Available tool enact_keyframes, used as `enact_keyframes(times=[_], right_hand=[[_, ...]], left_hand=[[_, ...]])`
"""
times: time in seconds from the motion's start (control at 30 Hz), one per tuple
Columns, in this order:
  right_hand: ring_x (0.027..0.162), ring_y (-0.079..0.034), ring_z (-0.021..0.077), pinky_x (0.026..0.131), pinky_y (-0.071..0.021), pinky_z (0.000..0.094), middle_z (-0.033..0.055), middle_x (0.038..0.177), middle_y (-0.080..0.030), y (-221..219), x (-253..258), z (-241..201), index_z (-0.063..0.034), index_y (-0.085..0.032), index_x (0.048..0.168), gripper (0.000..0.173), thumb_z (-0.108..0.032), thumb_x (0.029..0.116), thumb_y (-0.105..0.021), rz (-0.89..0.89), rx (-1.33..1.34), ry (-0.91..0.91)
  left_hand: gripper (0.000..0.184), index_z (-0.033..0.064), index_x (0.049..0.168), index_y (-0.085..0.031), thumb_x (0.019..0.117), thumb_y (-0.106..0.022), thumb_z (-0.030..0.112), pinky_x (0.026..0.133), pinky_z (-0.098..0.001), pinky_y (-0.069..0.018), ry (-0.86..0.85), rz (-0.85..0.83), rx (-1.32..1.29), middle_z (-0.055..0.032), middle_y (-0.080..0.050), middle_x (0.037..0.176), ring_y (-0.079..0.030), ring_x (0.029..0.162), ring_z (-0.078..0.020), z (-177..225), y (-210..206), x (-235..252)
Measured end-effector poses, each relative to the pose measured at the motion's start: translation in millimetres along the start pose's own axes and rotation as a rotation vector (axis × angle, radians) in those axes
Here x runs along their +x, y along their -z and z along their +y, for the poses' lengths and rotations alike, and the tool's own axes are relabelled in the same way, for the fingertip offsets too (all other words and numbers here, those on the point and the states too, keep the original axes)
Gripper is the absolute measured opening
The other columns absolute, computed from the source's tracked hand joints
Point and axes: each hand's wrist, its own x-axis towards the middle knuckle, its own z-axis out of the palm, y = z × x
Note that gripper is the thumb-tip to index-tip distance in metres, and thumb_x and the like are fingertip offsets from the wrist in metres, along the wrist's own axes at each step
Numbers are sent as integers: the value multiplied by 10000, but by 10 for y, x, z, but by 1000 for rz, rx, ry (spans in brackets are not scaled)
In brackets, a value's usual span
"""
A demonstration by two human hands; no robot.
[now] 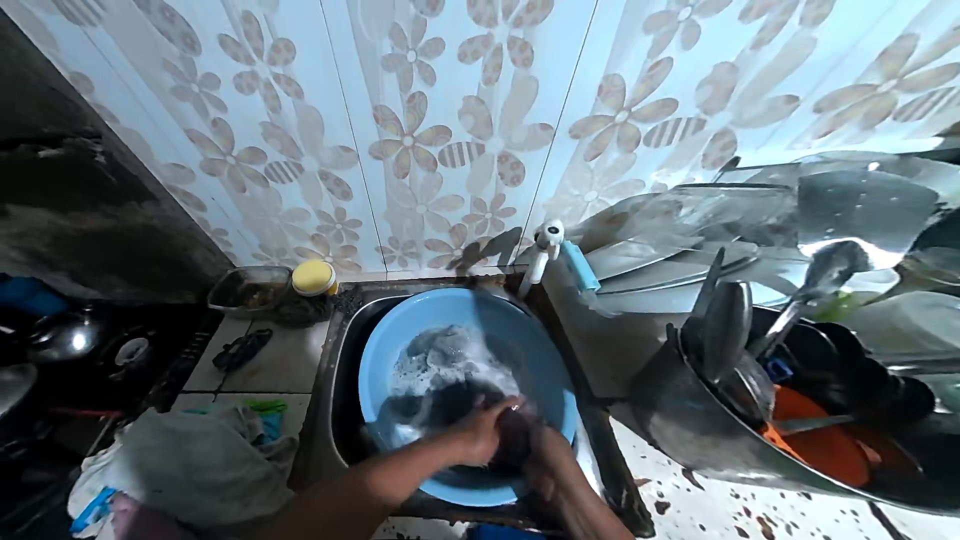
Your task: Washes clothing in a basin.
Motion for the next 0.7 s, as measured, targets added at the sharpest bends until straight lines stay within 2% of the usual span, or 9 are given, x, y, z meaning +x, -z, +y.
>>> enact_keyframes(times=[0.07, 0.13, 0.2, 0.27, 0.33, 0.43, 0.53, 0.63, 0.7], right_hand=[[838, -651, 238, 722, -566, 433, 172, 995, -641, 80, -227, -106, 38, -545, 1253, 258, -124, 1081, -444, -16, -36, -49], [1014, -632, 261, 854, -551, 455, 210, 1176, -599, 125, -409, -135, 35, -469, 1385, 339, -147, 1106, -406, -35, -61, -23], [1064, -614, 257, 891, -538, 445, 215, 1233, -570, 129, -413, -117, 33, -432, 1416, 365, -173, 1118, -388, -24, -39, 14], [1054, -602, 246, 881, -530, 432, 206, 1225, -563, 115, -333, -130, 34, -432, 1409, 368, -175, 1106, -430, -3, -39, 62], [1197, -585, 265, 1006, -503, 428, 237, 1359, -542, 153, -236, -95, 48, -369, 1475, 511, -120, 1041, -579, -55, -148, 174], [1107, -656, 327, 970, -533, 485, 262, 1193, -648, 160, -23, 83, 98, -498, 1331, 570, 4, 836, -764, -42, -521, 490], [1089, -648, 391, 963, -529, 517, 283, 1150, -648, 106, 54, 138, 121, -573, 1232, 472, 71, 783, -710, -44, -727, 751], [1205, -556, 509, 1066, -426, 605, 351, 1253, -589, 206, 146, -30, 98, -660, 1219, 373, 73, 849, -623, -113, -922, 795], [1183, -627, 376, 1047, -485, 512, 259, 1236, -659, 340, 145, -285, 34, -691, 1222, 332, 65, 921, -555, -229, -941, 686]], left_hand=[[555, 133, 1513, -506, 968, -560, 41, 1022, -668, -475, 89, -21, 234, -229, -253, 1658, -507, 1329, -487, -390, 120, 17], [510, 281, 1541, -477, 1054, -489, 128, 965, -710, -486, 148, 60, 356, -250, -245, 1658, -556, 1264, -532, -709, 386, 122], [472, 332, 1505, -523, 1059, -540, 180, 1060, -713, -403, 216, 257, 373, -260, -310, 1624, -449, 1360, -542, -881, 560, 216], [503, 289, 1519, -515, 1035, -551, 154, 1078, -671, -405, 332, 442, 264, -294, -310, 1603, -436, 1368, -528, -874, 717, 229], [541, 126, 1570, -414, 1071, -517, 309, 1084, -617, -444, 459, 538, -52, -353, -255, 1602, -454, 1367, -519, -793, 794, 178], [608, -100, 1356, -542, 1045, -555, 422, 1034, -556, -488, 559, 492, -264, -343, -581, 1324, -610, 1213, -434, -696, 621, 105], [691, -100, 1462, -416, 1031, -577, 415, 1113, -517, -444, 537, 370, -345, -301, -538, 1416, -564, 1309, -378, -674, 324, 90], [637, -59, 1465, -420, 1034, -601, 373, 1017, -489, -509, 495, 363, -568, -277, -588, 1332, -629, 1175, -343, -683, 354, -19], [543, -49, 1402, -493, 1050, -583, 355, 947, -466, -524, 452, 361, -626, -249, -632, 1218, -646, 1053, -306, -634, 623, -233]])
